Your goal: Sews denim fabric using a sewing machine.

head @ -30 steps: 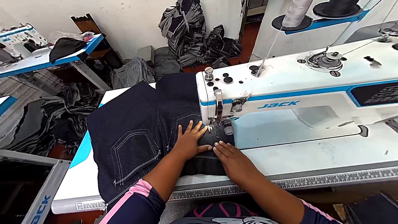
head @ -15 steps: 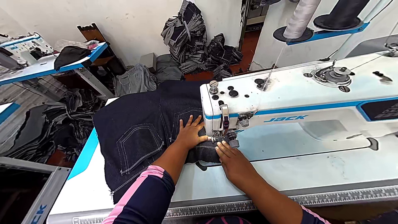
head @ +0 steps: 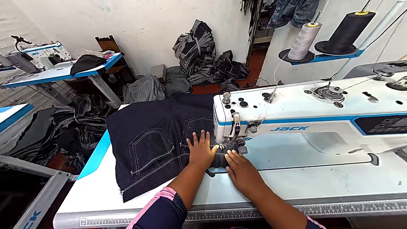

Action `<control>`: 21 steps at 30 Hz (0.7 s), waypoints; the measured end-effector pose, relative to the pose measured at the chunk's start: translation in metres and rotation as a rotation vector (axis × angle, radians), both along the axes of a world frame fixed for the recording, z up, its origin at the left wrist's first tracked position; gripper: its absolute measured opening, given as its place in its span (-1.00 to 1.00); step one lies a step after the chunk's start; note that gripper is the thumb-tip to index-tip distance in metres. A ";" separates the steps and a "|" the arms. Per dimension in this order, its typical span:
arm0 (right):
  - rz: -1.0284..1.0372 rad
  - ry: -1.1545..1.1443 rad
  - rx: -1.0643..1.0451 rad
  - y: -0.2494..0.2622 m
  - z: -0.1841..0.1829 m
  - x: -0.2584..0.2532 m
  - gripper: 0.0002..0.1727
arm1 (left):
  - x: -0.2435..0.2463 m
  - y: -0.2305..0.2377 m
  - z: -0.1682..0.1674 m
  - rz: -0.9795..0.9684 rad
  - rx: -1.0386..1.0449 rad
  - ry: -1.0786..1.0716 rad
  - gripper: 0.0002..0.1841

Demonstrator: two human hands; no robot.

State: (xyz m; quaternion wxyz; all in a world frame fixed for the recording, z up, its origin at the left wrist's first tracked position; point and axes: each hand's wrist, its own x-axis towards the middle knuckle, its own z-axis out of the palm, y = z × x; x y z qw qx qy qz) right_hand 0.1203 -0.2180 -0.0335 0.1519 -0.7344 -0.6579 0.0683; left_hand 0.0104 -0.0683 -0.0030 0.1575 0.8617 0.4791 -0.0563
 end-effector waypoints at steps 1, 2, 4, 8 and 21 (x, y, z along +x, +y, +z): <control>-0.004 -0.001 -0.069 -0.007 0.007 -0.007 -0.41 | -0.004 -0.002 0.000 -0.061 -0.007 0.000 -0.19; 0.009 -0.002 -0.172 -0.017 0.019 -0.017 -0.38 | -0.010 -0.006 -0.001 -0.143 -0.012 -0.016 -0.18; 0.128 -0.025 -0.227 -0.043 0.040 -0.033 -0.38 | -0.030 -0.020 -0.003 -0.380 -0.026 -0.070 -0.20; 0.168 0.085 -0.305 -0.041 0.072 0.002 -0.52 | -0.088 -0.016 -0.004 -0.957 -0.069 -0.168 -0.28; -0.248 -0.239 -0.136 -0.050 0.023 0.092 -0.26 | -0.089 -0.040 0.036 0.148 -0.126 0.016 -0.12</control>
